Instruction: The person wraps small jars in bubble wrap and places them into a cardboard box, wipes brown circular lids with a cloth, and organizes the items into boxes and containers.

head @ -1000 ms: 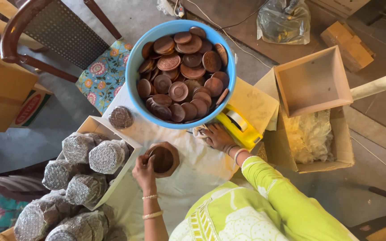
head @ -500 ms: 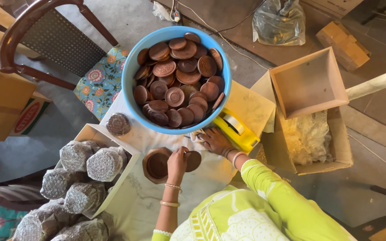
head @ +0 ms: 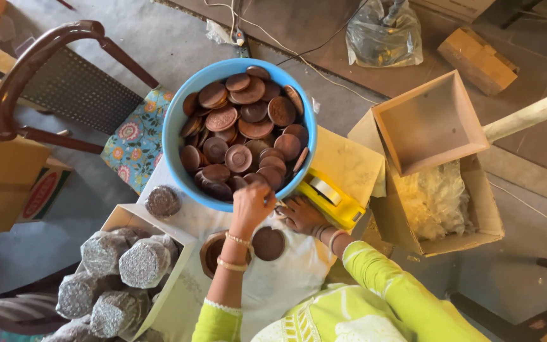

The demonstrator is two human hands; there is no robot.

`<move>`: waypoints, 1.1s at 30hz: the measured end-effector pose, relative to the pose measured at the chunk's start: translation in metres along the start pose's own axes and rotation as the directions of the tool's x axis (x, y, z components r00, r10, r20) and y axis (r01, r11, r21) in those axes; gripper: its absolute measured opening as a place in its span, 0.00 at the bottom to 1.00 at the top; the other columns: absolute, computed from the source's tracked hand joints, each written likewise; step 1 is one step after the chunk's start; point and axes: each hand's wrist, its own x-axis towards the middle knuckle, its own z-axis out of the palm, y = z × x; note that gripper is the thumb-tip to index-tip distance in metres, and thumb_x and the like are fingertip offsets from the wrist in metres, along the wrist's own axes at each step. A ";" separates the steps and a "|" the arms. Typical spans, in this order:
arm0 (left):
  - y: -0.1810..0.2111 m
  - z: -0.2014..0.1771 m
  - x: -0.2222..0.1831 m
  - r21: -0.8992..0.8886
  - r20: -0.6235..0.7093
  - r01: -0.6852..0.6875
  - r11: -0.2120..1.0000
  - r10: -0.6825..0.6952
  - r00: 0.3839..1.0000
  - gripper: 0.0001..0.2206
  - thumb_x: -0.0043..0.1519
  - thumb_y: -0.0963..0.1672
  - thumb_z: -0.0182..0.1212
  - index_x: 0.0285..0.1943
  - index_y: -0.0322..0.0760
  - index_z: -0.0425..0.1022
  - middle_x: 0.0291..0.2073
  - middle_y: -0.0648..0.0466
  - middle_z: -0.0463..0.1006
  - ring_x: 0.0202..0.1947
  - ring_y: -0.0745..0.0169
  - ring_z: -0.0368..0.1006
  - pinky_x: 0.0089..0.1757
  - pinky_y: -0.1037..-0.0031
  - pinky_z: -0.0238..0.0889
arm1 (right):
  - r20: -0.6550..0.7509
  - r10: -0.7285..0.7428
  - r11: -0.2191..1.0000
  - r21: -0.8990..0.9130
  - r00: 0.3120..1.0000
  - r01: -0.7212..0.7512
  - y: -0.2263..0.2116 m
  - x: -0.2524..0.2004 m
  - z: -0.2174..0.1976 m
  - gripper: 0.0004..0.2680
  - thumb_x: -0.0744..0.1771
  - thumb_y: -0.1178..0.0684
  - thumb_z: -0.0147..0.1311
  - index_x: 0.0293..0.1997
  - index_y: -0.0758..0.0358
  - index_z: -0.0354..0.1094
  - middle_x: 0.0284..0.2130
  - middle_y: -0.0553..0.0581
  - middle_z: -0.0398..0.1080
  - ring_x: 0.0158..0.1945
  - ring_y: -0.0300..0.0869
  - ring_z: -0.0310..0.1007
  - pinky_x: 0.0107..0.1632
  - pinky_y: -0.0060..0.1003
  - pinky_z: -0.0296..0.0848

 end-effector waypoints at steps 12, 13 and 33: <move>-0.067 0.064 0.136 0.340 -0.213 0.129 0.931 -0.057 0.975 0.32 0.47 0.47 0.73 0.56 0.22 0.65 0.53 0.32 0.73 0.51 0.39 0.69 0.42 0.63 0.71 | 0.030 -0.004 1.000 0.011 1.000 0.003 0.004 -0.003 0.005 0.15 0.64 0.52 0.54 0.57 0.54 0.67 0.46 0.60 0.67 0.50 0.57 0.65 0.55 0.52 0.67; -0.072 0.061 0.135 0.341 -0.209 0.123 0.932 -0.053 0.976 0.32 0.47 0.47 0.73 0.56 0.22 0.65 0.53 0.32 0.73 0.51 0.39 0.69 0.42 0.63 0.71 | 0.026 0.001 1.000 0.011 1.000 -0.001 0.004 -0.004 0.004 0.15 0.64 0.52 0.54 0.57 0.54 0.67 0.46 0.60 0.67 0.50 0.57 0.65 0.55 0.52 0.67; -0.077 -0.031 0.075 -0.031 -0.260 0.165 0.986 -0.167 0.951 0.12 0.59 0.41 0.74 0.33 0.26 0.73 0.26 0.40 0.73 0.25 0.42 0.70 0.31 0.67 0.67 | 0.025 0.014 1.000 0.022 1.000 -0.014 -0.003 0.002 -0.007 0.14 0.64 0.51 0.54 0.56 0.54 0.67 0.46 0.60 0.67 0.51 0.56 0.65 0.55 0.52 0.67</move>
